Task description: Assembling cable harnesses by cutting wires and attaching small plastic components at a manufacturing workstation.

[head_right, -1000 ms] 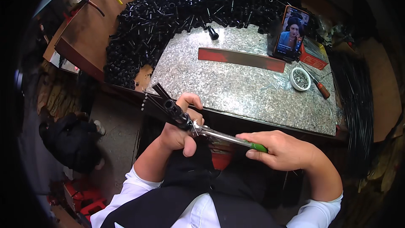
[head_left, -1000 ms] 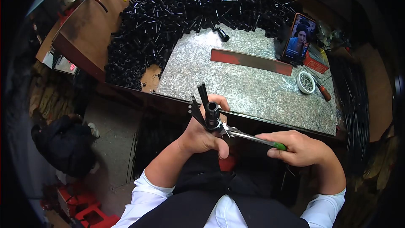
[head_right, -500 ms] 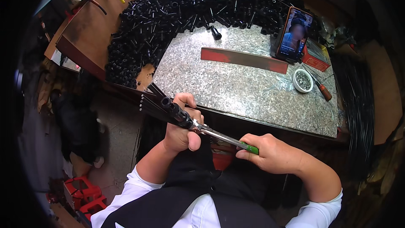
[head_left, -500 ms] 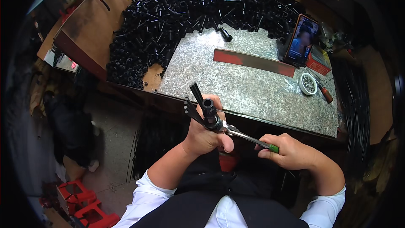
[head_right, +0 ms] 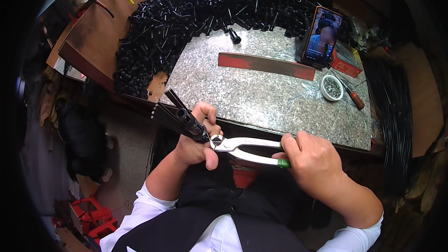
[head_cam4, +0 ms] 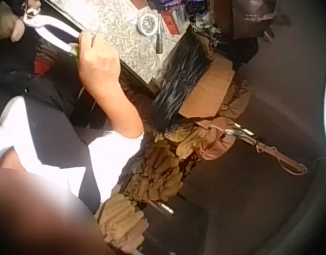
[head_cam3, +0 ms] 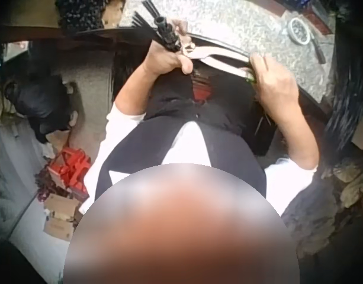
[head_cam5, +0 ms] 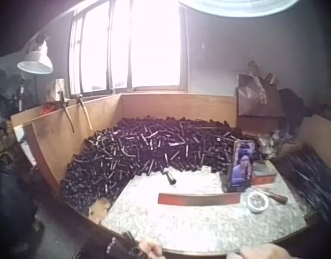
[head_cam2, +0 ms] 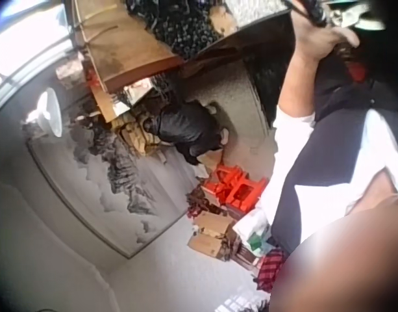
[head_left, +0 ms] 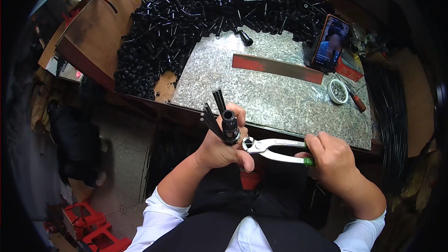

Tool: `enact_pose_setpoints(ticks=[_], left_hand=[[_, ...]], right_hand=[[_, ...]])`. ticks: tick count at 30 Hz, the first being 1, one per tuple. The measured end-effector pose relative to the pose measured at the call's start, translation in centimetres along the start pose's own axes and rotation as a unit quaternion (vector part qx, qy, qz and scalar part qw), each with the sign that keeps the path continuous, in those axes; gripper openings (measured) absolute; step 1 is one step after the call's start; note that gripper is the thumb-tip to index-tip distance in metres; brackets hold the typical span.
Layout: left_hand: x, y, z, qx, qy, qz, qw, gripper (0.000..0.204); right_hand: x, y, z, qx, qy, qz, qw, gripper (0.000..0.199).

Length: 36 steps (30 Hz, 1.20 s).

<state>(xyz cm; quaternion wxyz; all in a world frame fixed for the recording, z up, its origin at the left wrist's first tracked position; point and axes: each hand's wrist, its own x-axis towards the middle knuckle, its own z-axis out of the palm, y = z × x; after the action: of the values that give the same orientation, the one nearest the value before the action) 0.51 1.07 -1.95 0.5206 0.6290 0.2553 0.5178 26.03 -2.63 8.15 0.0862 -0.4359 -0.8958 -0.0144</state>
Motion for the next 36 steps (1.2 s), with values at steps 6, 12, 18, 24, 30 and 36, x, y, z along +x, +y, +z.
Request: enact_pose_setpoints(ticks=[6,12,18,24,30,36], left_hand=[[0.1,0.4,1.0,-0.078,-0.01,-0.084,0.993,0.081],[0.7,0.7,0.9,0.066,-0.04,-0.023,0.997,0.074],[0.6,0.8,1.0,-0.043,-0.042,-0.085,0.995,0.075],[-0.1,-0.2,0.4,-0.175,-0.012,-0.07,0.982,0.08],[-0.5,0.2,-0.2,-0.176,0.026,-0.081,0.981,0.084],[-0.4,0.6,0.1,-0.24,0.015,-0.031,0.97,0.069]], right_hand=[[-0.2,-0.2,-1.1,-0.075,0.032,-0.029,0.996,0.024],[-0.1,-0.6,-1.3,-0.14,0.023,-0.037,0.989,0.02],[0.0,-0.5,-0.9,-0.056,-0.049,-0.006,0.997,0.02],[0.2,0.2,0.4,0.088,-0.075,0.002,0.993,0.027],[-0.7,0.7,1.5,0.192,-0.085,0.016,0.978,0.036],[-1.3,1.7,2.5,0.147,0.025,-0.018,0.989,0.039]])
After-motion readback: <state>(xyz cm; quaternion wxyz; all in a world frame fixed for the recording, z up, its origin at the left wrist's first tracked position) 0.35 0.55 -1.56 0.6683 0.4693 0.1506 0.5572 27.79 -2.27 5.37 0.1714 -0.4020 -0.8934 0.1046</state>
